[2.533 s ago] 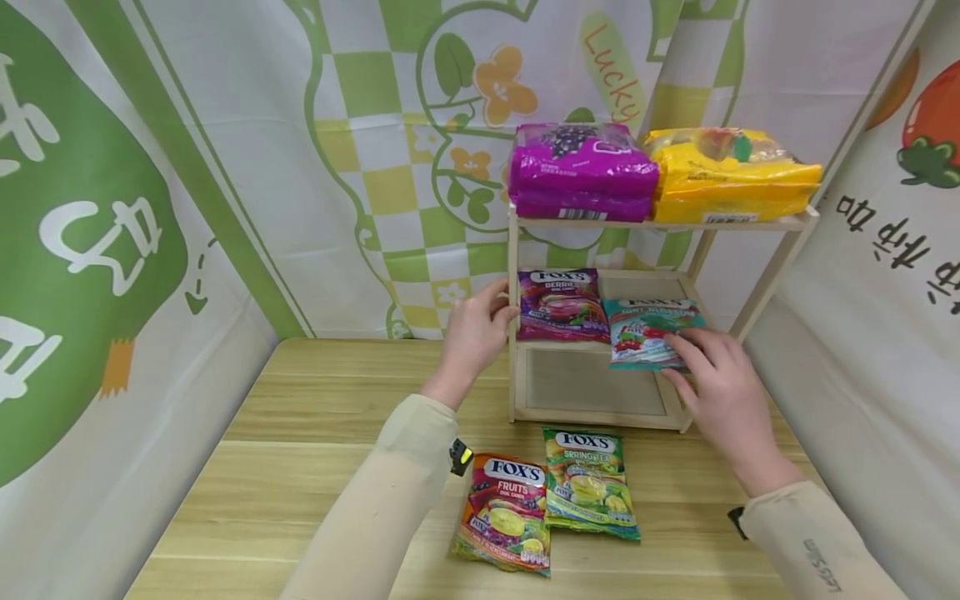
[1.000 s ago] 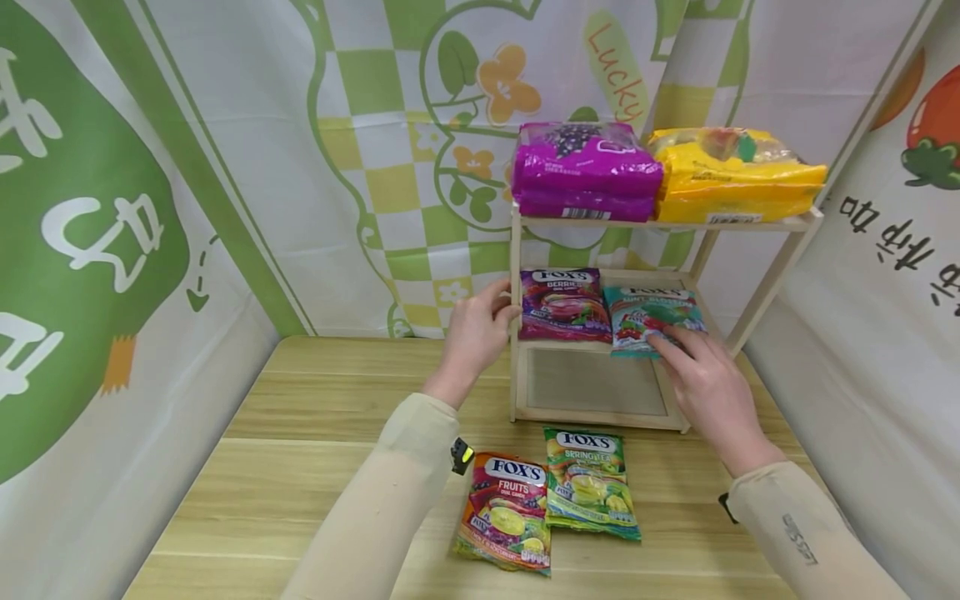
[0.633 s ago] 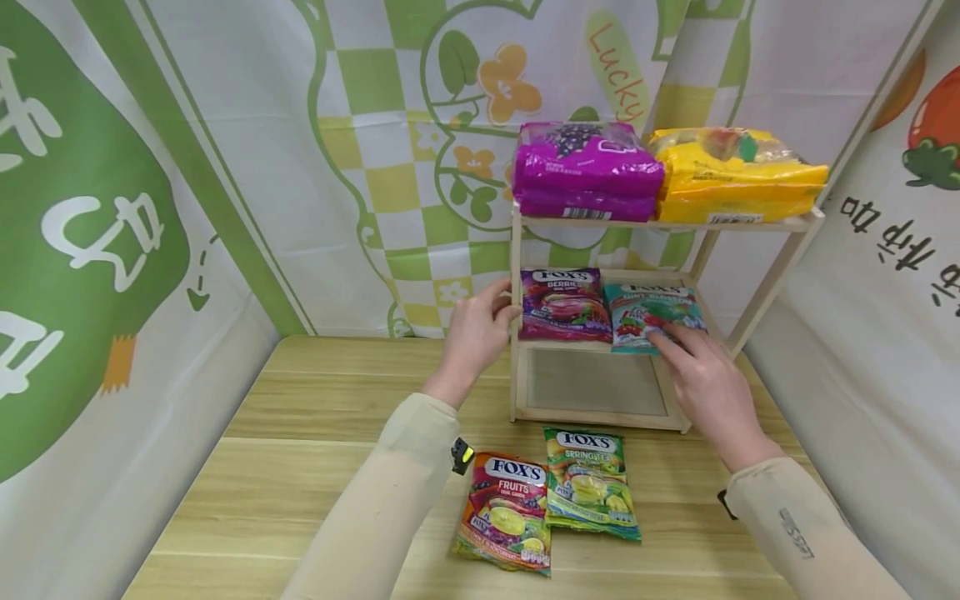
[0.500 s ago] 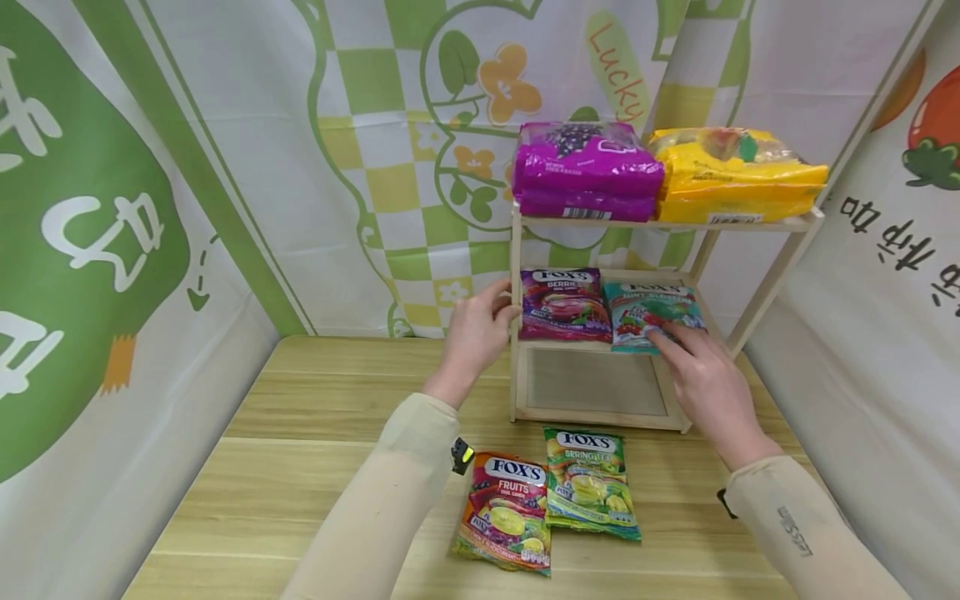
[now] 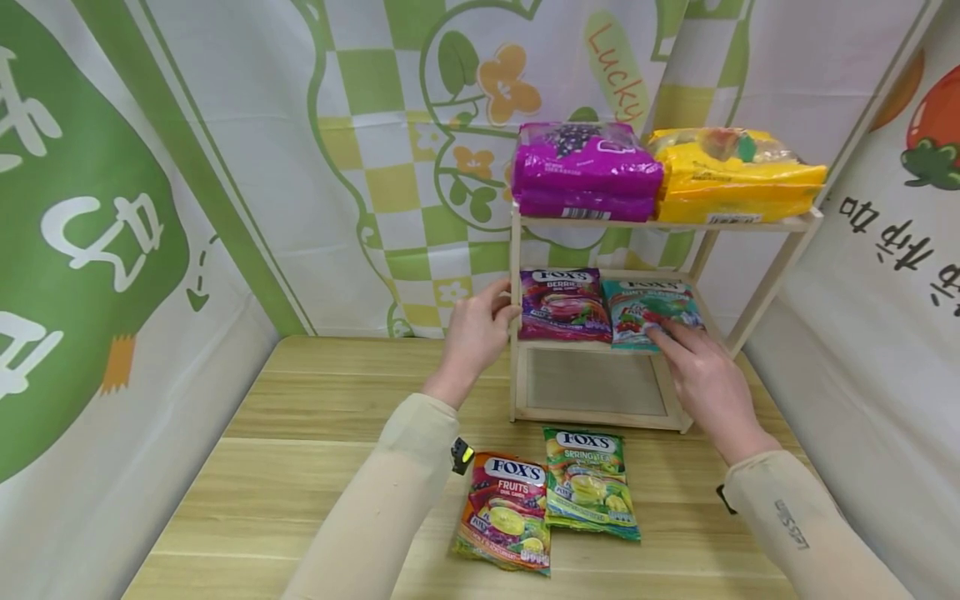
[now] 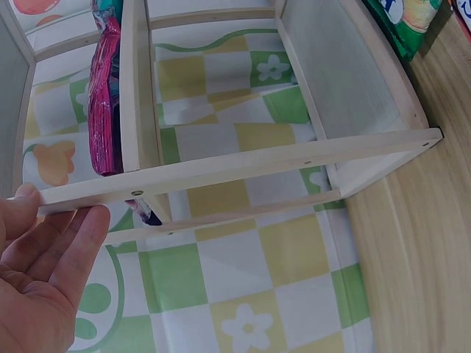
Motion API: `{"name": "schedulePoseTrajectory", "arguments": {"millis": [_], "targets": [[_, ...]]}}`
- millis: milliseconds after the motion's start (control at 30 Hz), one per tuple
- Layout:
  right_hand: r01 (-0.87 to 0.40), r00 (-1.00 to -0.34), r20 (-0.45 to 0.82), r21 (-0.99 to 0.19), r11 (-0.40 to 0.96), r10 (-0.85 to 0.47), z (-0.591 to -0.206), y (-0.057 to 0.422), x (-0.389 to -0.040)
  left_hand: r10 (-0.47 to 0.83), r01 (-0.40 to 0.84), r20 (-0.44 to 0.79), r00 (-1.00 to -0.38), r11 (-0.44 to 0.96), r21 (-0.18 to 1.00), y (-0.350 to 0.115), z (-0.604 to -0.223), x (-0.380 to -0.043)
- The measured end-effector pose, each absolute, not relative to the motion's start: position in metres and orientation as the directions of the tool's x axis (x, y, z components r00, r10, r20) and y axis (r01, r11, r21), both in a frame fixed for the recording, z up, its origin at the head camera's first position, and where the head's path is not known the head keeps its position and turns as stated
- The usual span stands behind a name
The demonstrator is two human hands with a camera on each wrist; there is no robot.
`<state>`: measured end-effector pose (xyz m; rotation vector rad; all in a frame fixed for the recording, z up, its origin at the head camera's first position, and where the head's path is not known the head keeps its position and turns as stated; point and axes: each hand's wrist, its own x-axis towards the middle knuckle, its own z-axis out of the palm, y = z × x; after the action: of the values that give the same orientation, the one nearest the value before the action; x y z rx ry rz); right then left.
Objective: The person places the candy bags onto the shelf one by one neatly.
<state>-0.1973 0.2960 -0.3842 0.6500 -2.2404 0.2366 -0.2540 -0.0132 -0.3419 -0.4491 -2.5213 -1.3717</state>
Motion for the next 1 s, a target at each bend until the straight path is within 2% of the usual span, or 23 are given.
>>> {"name": "schedulePoseTrajectory", "arguments": {"millis": [533,1000], "targets": [[-0.511,-0.6,0.697,0.045,0.859,-0.393,-0.3824,0.298,-0.2018,0.159,0.371,0.339,-0.927,0.514,0.774,-0.0144,-0.3417,-0.2535],[-0.505,-0.638,0.669,0.01,0.863,-0.381,-0.3807,0.2986,-0.2049,0.16,0.374,0.342,-0.926,0.511,0.774,-0.0145,-0.34,-0.2526]]}}
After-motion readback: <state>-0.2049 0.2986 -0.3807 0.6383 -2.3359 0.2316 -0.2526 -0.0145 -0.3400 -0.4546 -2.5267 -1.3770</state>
